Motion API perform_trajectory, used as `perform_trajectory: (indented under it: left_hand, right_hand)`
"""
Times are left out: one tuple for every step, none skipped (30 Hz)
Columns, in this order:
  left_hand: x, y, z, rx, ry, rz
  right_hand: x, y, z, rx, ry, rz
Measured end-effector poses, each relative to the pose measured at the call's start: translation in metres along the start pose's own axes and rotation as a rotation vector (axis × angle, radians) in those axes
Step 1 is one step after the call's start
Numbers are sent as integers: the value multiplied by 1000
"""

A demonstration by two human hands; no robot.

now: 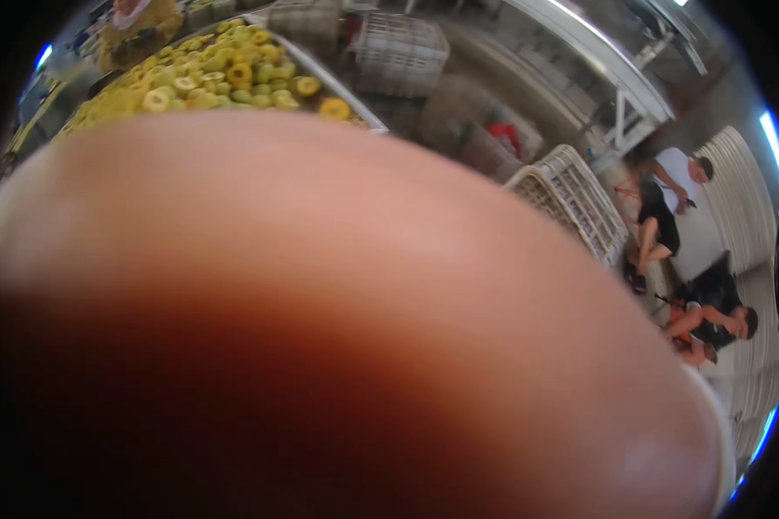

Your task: The person pits fruit by hand using a coring tool, placing the pits into a small bin and the fruit halves into a larger container.

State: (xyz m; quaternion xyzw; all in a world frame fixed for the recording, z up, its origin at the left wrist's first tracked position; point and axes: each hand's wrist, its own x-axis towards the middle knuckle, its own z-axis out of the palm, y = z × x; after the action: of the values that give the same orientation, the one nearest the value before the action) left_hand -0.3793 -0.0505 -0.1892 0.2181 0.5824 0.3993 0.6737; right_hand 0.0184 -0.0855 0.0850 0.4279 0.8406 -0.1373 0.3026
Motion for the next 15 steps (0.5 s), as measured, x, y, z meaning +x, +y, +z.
perform_trajectory:
  left_hand:
    - [4, -2, -11, -16, 0, -14]
    - [8, -4, -24, -53, -12, -45]
    - [14, -5, -40, -107, -37, -84]
    - [18, -3, -59, -190, -77, -118]
    - [21, 6, -82, -275, -98, -160]
    - [21, 16, -99, -320, -140, -154]
    - [27, 1, -60, -2, 15, -108]
    - [-9, 21, -50, 338, 273, -74]
    - [22, 32, -112, 487, 402, 109]
    - [12, 37, -96, 530, 534, 259]
    - [0, 47, -46, 474, 486, 375]
    - [-22, 69, -6, 416, 420, 472]
    - [-43, 88, 35, 374, 321, 549]
    - [-60, 100, 83, 361, 187, 599]
    - [-76, 108, 118, 396, 57, 637]
  right_hand:
    - [-2, 0, 0, 10, -2, 7]
    - [-3, 1, 2, 36, -2, 16]
    - [-5, 2, 2, 64, 4, 20]
    - [-11, 4, -3, 75, 18, 23]
    - [-16, 2, -7, 86, 30, 20]
    - [-20, 3, -10, 101, 37, 18]
    - [-26, 10, -6, 111, 13, 83]
    - [-28, 7, -10, 125, 52, 91]
    - [-26, 4, -14, 147, 92, 87]
    - [-19, 7, -11, 193, 92, 123]
    - [-16, 5, -2, 247, 1, 346]
    - [-9, 13, 14, 245, 39, 260]
    - [-2, 26, 33, 236, 79, 184]
    - [-1, 31, 46, 307, 69, 202]
    - [-1, 35, 54, 372, 121, 199]
